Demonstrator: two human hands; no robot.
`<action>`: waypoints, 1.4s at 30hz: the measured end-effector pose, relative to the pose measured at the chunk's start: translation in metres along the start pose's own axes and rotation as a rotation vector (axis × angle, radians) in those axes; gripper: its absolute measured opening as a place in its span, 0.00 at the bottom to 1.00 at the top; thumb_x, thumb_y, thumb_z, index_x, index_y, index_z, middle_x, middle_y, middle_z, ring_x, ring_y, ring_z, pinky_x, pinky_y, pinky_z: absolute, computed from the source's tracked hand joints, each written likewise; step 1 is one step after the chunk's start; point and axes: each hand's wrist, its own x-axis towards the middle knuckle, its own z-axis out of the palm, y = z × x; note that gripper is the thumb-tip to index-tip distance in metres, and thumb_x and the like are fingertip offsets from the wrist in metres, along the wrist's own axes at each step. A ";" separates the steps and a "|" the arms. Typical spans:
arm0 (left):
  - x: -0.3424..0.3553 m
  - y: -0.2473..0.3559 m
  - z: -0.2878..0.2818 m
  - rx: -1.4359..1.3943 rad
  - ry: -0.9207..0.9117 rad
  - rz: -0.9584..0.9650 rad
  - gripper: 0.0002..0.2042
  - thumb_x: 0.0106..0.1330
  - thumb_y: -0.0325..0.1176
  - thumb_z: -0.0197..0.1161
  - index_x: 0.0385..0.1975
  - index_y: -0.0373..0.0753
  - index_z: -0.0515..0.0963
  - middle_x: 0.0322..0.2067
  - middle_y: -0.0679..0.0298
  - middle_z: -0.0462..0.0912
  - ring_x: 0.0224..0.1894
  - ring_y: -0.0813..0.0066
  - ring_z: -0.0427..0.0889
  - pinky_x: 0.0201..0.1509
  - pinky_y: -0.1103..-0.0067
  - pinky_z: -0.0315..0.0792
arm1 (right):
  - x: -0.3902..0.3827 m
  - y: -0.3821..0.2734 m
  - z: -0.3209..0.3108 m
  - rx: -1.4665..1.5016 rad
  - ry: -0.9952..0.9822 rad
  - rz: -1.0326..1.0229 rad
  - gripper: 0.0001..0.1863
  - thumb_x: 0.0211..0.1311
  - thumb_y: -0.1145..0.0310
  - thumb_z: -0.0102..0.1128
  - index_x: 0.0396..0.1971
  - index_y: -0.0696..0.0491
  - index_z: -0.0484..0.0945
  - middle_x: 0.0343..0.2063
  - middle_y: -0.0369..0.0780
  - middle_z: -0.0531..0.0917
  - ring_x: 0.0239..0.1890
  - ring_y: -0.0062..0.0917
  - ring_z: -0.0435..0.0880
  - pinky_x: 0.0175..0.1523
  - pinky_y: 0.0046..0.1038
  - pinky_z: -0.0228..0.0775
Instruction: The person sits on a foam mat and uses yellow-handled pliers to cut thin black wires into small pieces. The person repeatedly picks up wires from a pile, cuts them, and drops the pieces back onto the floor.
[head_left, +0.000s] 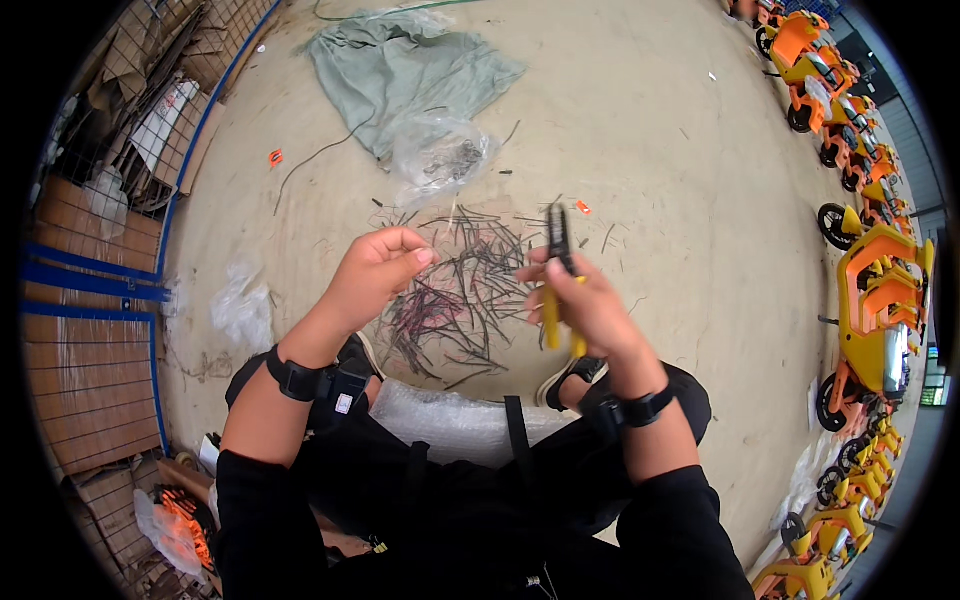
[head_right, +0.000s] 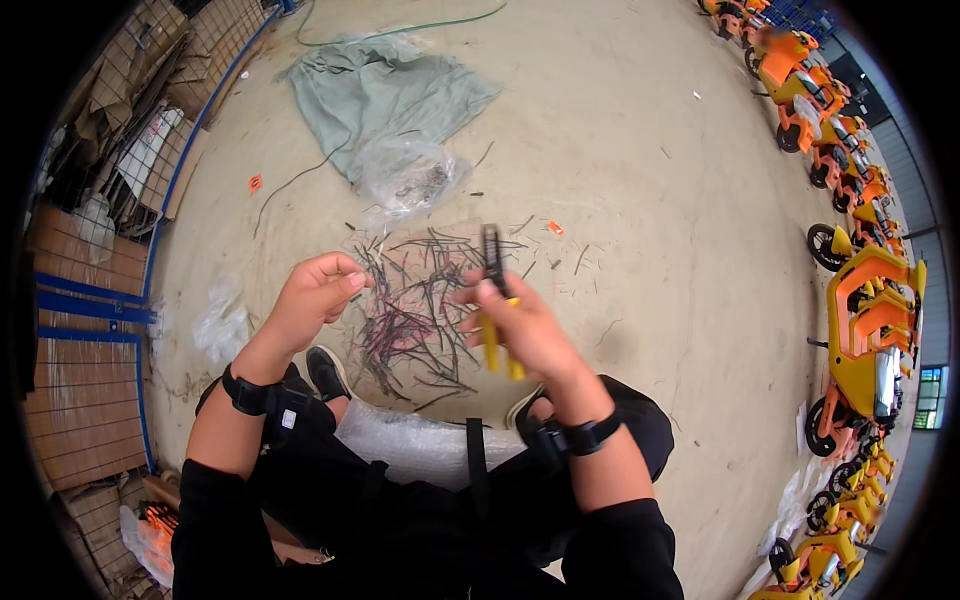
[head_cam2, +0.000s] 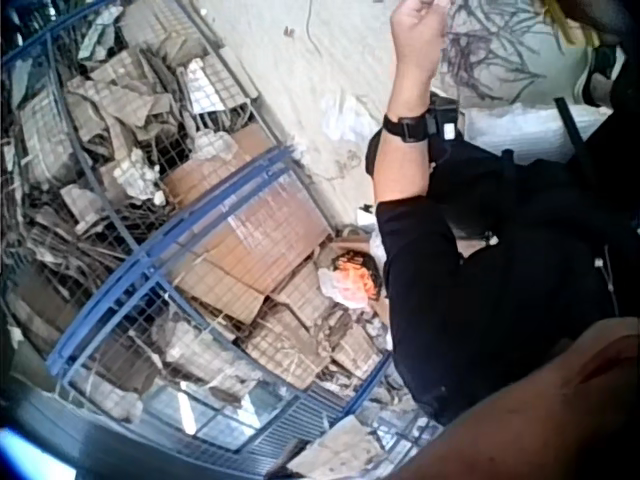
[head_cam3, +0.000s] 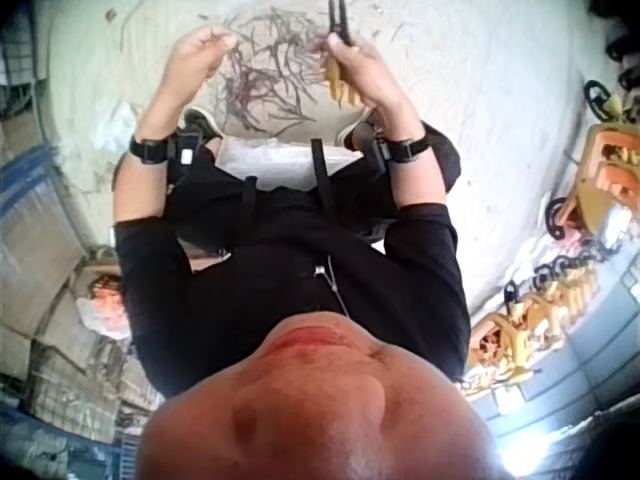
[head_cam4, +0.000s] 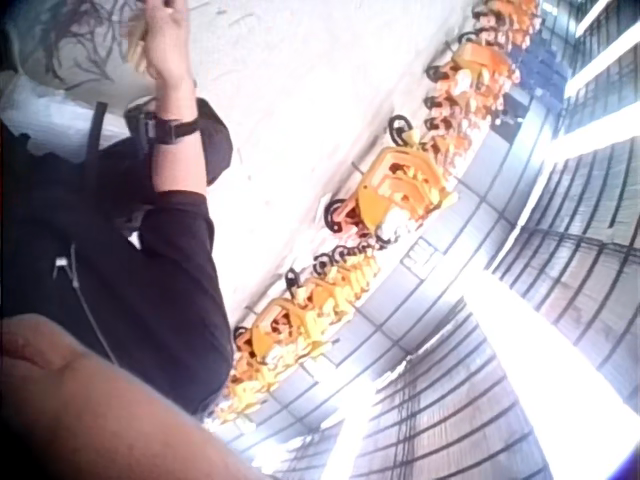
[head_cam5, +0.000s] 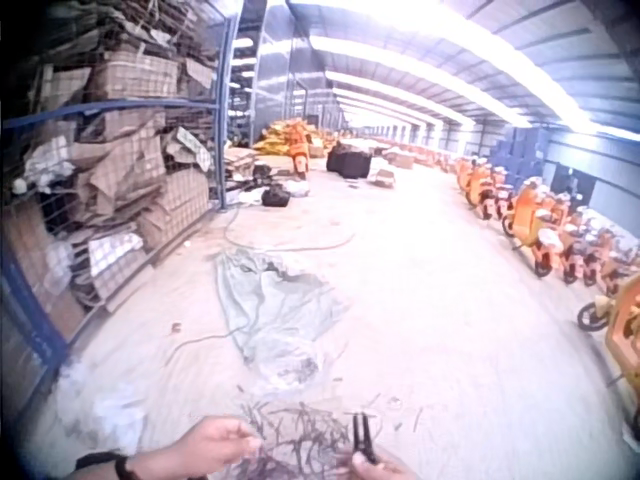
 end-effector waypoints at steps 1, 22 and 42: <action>0.002 -0.001 0.005 0.003 -0.030 -0.009 0.07 0.68 0.33 0.59 0.35 0.36 0.77 0.27 0.71 0.80 0.18 0.92 0.59 0.20 0.88 0.51 | 0.001 0.004 0.011 0.061 -0.026 0.003 0.18 0.70 0.62 0.53 0.53 0.57 0.67 0.46 0.45 0.79 0.36 0.24 0.81 0.39 0.27 0.76; 0.012 -0.010 0.043 0.149 -0.191 0.023 0.16 0.66 0.38 0.63 0.47 0.33 0.75 0.37 0.63 0.81 0.35 0.84 0.77 0.35 0.83 0.71 | 0.024 0.010 0.041 -0.187 0.102 -0.399 0.12 0.64 0.80 0.56 0.46 0.55 0.69 0.31 0.35 0.78 0.32 0.17 0.78 0.37 0.20 0.72; 0.017 -0.003 0.047 0.012 -0.217 -0.079 0.06 0.69 0.32 0.57 0.34 0.36 0.74 0.23 0.71 0.74 0.25 0.87 0.71 0.27 0.87 0.67 | 0.021 0.007 0.040 -0.235 0.143 -0.425 0.12 0.66 0.77 0.54 0.48 0.55 0.70 0.36 0.37 0.80 0.33 0.16 0.78 0.35 0.19 0.73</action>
